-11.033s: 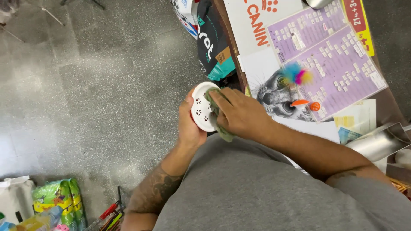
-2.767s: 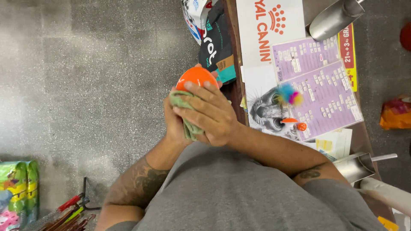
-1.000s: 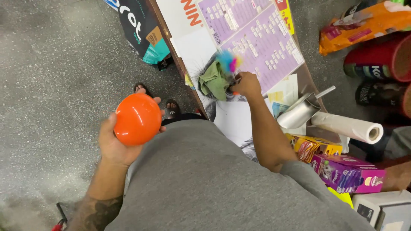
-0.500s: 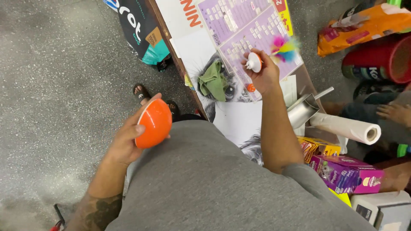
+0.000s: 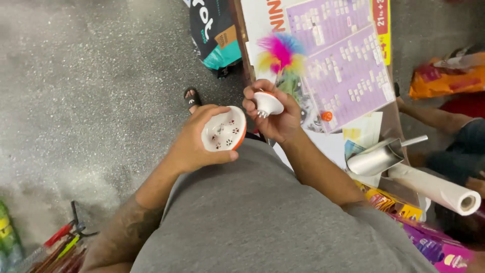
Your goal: A person cleans a plastic pet toy base with a cloth and then assembles it by attaching a feather toy component.
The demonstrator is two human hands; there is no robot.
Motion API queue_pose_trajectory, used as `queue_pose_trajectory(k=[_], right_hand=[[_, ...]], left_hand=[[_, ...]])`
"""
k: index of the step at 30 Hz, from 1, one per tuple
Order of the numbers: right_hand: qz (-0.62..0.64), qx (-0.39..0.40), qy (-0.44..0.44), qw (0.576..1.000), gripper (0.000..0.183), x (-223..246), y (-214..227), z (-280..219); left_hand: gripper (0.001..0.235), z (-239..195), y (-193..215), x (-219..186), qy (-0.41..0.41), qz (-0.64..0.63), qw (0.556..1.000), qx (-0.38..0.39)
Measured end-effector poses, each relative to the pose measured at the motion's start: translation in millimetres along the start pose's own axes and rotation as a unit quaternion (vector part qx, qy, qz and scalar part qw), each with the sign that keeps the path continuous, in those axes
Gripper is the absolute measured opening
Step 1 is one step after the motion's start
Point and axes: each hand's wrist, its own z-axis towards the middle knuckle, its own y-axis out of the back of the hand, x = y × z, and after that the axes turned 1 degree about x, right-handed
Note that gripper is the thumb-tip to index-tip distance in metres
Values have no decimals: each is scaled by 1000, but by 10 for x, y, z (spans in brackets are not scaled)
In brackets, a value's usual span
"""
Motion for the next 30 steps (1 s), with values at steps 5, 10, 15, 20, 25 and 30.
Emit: queue_pose_trajectory(k=[5,10,15,20,25,30], right_hand=[[-63,-7,-5,998,50,-62,-309,94],[-122,-13,6,992,44,-65,-456,142],[-144,-31,18,989,40,-124,-419,130],[-189,-73,35,979,34,-190,-419,78],[-194,-95,24,976,33,-234,-476,27],[-186,-70,49,979,32,-301,-812,-17]], left_hand=[[95,-112,-12,-201,-26,43,998,-35],[106,-198,60,-329,-24,91,995,-13],[103,-261,52,-336,-1,100,995,3],[114,-297,74,-326,-55,61,996,19],[113,-321,99,-376,-81,-20,996,-10],[122,-307,-26,-126,-104,-192,975,-29]])
